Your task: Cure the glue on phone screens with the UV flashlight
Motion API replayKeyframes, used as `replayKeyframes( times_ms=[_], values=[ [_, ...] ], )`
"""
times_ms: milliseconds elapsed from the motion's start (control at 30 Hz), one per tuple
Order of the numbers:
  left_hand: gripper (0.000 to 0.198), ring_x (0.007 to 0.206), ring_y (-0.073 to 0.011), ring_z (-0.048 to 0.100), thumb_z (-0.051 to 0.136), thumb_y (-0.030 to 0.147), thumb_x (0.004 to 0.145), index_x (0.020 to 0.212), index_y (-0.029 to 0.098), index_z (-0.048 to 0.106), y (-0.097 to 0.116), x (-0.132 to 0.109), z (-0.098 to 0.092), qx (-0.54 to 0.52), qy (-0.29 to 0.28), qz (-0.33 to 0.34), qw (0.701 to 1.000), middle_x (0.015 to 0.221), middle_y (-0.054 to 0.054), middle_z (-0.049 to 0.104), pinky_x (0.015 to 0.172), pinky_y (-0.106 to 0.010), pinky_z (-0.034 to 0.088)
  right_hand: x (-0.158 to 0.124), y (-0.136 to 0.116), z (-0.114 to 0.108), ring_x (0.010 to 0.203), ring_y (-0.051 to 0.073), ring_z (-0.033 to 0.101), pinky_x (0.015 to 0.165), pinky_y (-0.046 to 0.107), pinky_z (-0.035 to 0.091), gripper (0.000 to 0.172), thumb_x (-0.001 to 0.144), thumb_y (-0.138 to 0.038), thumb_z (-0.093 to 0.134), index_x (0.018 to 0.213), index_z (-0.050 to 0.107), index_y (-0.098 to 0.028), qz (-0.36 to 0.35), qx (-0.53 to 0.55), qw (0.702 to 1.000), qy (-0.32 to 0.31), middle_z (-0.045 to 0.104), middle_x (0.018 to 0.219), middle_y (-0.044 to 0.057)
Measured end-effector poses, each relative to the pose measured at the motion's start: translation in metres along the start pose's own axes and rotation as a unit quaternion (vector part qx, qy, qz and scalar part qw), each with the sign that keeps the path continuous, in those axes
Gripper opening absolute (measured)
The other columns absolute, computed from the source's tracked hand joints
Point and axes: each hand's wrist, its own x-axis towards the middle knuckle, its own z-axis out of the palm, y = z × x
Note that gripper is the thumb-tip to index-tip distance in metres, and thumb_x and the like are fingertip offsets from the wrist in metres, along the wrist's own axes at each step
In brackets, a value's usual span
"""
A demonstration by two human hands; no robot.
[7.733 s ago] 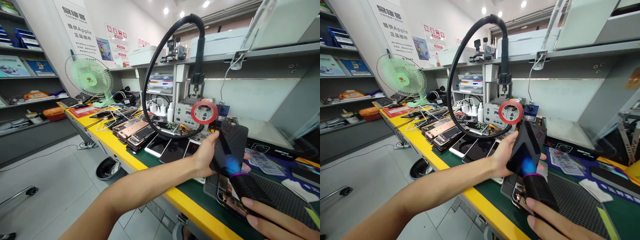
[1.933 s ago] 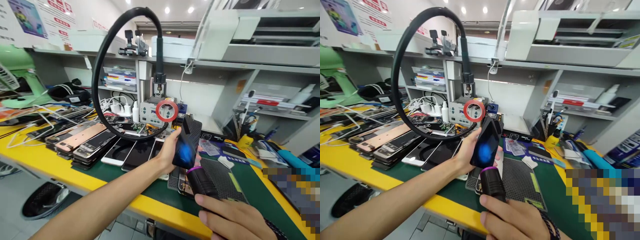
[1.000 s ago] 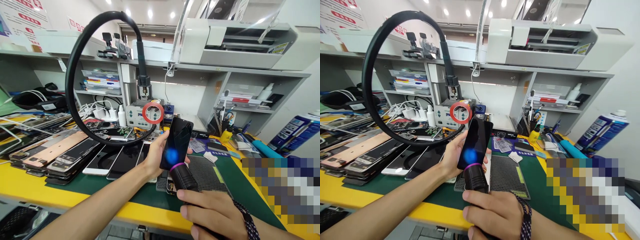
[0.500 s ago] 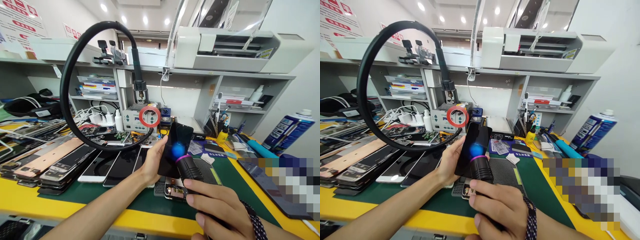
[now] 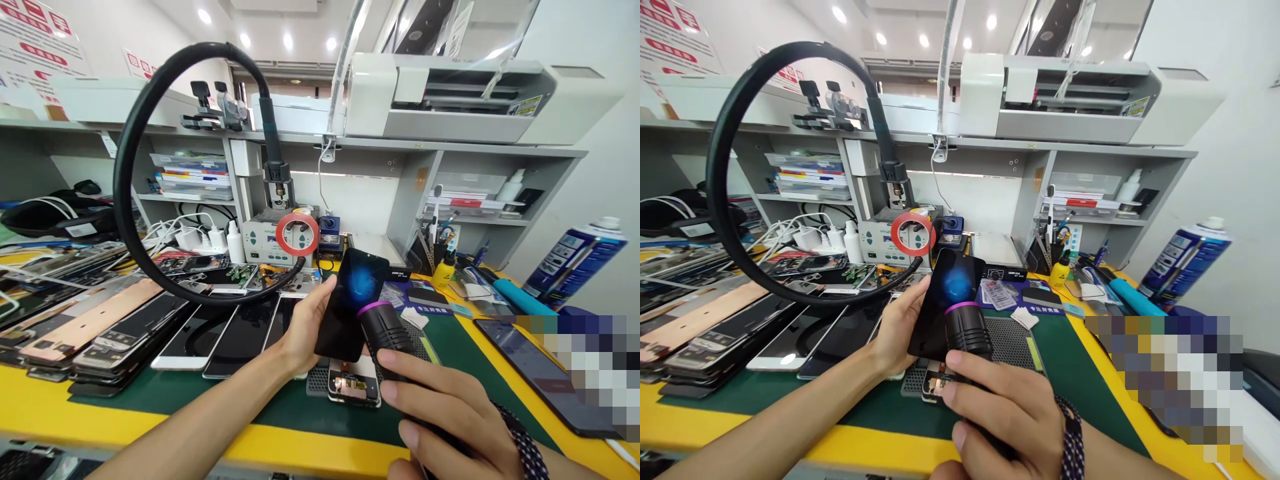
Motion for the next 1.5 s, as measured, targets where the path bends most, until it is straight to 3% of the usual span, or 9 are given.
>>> replayKeyframes(
  times_ms=[500,667,800,900,1100,1300,1400,1500],
  values=[
    [0.052,0.088,-0.0311,0.074,0.053,0.055,0.095,0.126,0.017,0.071,-0.001,-0.002,-0.002,0.034,-0.027,-0.047,0.998,0.093,-0.010,0.078,0.079,-0.037,0.055,0.000,0.003,-0.001,0.119,0.028,0.065,0.095,0.038,0.063,0.026,0.086,-0.033,0.077,0.092,0.060,-0.015,0.011,-0.010,1.000,0.014,0.073,0.099,0.009],
    [0.064,0.070,-0.0298,0.072,0.047,0.064,0.093,0.120,0.013,0.074,-0.001,-0.001,-0.005,0.078,-0.053,-0.074,0.993,0.087,-0.014,0.077,0.065,-0.037,0.052,-0.003,0.009,0.002,0.118,0.027,0.066,0.092,0.036,0.064,0.025,0.090,-0.037,0.073,0.092,0.061,-0.016,-0.019,-0.009,0.998,0.065,0.073,0.097,0.008],
    [0.067,0.060,-0.0243,0.066,0.045,0.065,0.093,0.108,0.009,0.077,-0.001,-0.002,-0.003,0.074,-0.063,-0.088,0.991,0.079,-0.016,0.075,0.057,-0.032,0.048,-0.003,0.010,0.000,0.119,0.027,0.065,0.092,0.037,0.064,0.022,0.094,-0.036,0.068,0.094,0.060,-0.015,-0.012,-0.015,0.998,0.053,0.074,0.095,0.008],
    [0.061,0.060,-0.0231,0.066,0.049,0.061,0.094,0.110,0.009,0.077,-0.002,-0.003,0.000,0.052,-0.054,-0.081,0.994,0.077,-0.014,0.075,0.060,-0.032,0.049,-0.004,0.008,0.000,0.116,0.027,0.067,0.093,0.038,0.063,0.024,0.091,-0.036,0.072,0.097,0.059,-0.016,0.000,-0.011,0.999,0.043,0.074,0.094,0.007],
    [0.051,0.085,-0.0265,0.073,0.060,0.050,0.093,0.126,0.014,0.070,-0.003,-0.001,0.001,0.014,0.011,-0.022,1.000,0.099,-0.010,0.078,0.087,-0.037,0.052,-0.007,0.005,0.015,0.107,0.023,0.071,0.087,0.029,0.063,0.021,0.090,-0.029,0.070,0.106,0.060,-0.021,0.011,0.018,0.997,0.079,0.074,0.098,0.007],
    [0.066,0.073,-0.0288,0.072,0.041,0.060,0.096,0.114,0.004,0.073,0.007,0.004,0.001,0.025,-0.011,-0.015,1.000,0.094,-0.019,0.076,0.077,-0.040,0.054,-0.021,-0.004,0.033,0.099,0.018,0.074,0.076,0.017,0.061,0.023,0.097,-0.029,0.058,0.114,0.066,-0.017,-0.003,0.011,0.999,0.046,0.074,0.106,0.011],
    [0.074,0.071,-0.0286,0.070,0.033,0.063,0.096,0.106,0.001,0.073,0.012,0.004,0.000,0.029,-0.029,-0.027,0.999,0.093,-0.023,0.075,0.072,-0.039,0.054,-0.023,-0.012,0.042,0.099,0.017,0.074,0.078,0.017,0.061,0.022,0.100,-0.029,0.052,0.109,0.068,-0.017,-0.011,0.028,0.997,0.072,0.075,0.105,0.011],
    [0.071,0.073,-0.0276,0.070,0.033,0.061,0.097,0.106,0.003,0.072,0.013,0.004,0.000,0.016,-0.028,-0.020,0.999,0.093,-0.022,0.075,0.072,-0.037,0.054,-0.016,-0.016,0.044,0.097,0.014,0.074,0.080,0.016,0.060,0.029,0.103,-0.025,0.042,0.105,0.069,-0.014,0.007,0.062,0.994,0.095,0.075,0.102,0.011]
  ],
)
